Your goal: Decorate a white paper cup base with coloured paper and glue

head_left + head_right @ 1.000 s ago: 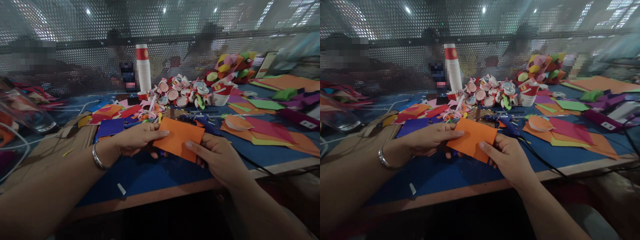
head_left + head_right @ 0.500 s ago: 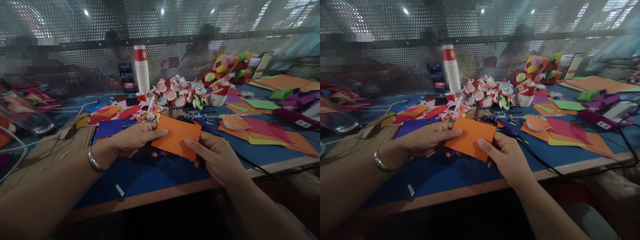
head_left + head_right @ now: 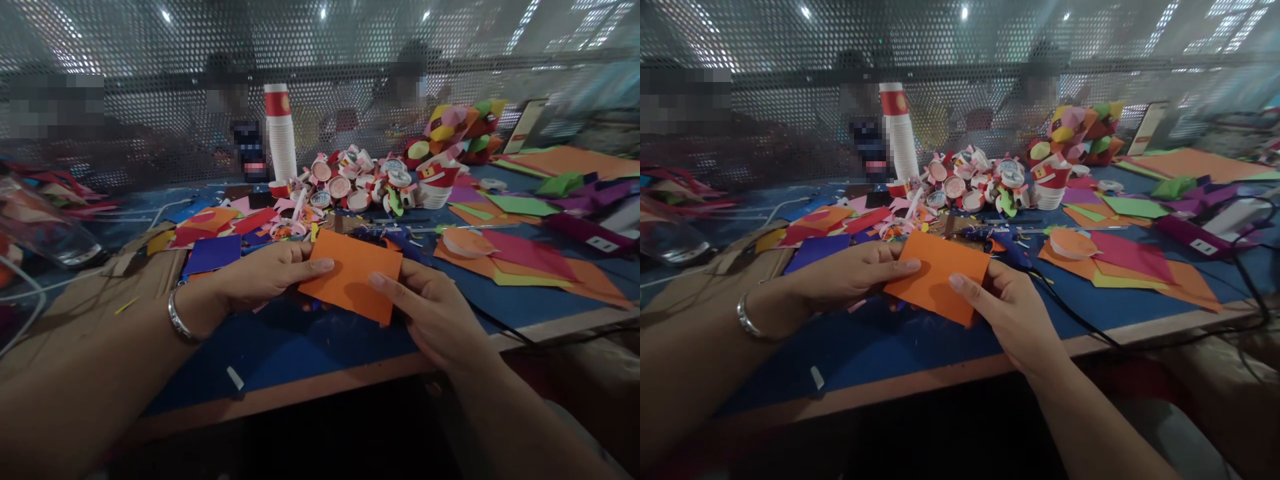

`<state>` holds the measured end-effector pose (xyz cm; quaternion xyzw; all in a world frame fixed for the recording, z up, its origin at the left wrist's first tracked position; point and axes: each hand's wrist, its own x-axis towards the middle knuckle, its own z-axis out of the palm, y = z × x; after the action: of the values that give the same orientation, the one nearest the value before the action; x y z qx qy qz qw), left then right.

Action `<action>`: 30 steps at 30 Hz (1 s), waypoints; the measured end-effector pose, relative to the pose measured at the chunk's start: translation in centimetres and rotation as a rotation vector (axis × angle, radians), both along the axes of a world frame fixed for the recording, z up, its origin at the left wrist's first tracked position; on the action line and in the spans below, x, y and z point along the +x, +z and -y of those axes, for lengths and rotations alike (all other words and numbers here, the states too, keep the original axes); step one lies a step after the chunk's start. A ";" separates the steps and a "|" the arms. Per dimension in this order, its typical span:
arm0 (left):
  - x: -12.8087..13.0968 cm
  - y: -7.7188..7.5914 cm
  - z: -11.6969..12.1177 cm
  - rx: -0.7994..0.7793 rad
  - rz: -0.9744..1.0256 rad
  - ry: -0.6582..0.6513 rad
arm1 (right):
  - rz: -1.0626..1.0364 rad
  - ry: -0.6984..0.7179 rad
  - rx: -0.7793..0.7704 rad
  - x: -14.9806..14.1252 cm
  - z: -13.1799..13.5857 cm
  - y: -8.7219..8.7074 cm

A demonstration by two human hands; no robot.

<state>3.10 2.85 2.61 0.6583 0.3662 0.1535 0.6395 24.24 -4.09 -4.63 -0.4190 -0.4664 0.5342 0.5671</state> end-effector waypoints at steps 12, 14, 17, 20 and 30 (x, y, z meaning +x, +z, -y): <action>-0.7 -0.2 -0.6 0.011 -0.025 -0.064 | -0.088 0.003 -0.026 -0.1 -0.3 0.2; -0.6 0.0 -0.4 0.014 -0.014 -0.078 | -0.097 0.012 -0.052 -0.1 -0.3 0.3; -0.5 0.1 -0.1 0.048 -0.006 -0.084 | -0.082 0.027 -0.077 0.0 -0.2 0.4; -0.4 -0.1 0.0 0.058 -0.018 -0.118 | -0.023 0.017 -0.077 0.0 -0.1 0.5; -0.4 -0.9 0.1 0.041 -0.024 -0.241 | 0.061 0.092 -0.119 -0.2 -0.1 1.0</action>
<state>2.74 2.76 1.74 0.7122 0.2889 0.0753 0.6354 24.09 -3.99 -3.66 -0.4462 -0.4694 0.5736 0.5016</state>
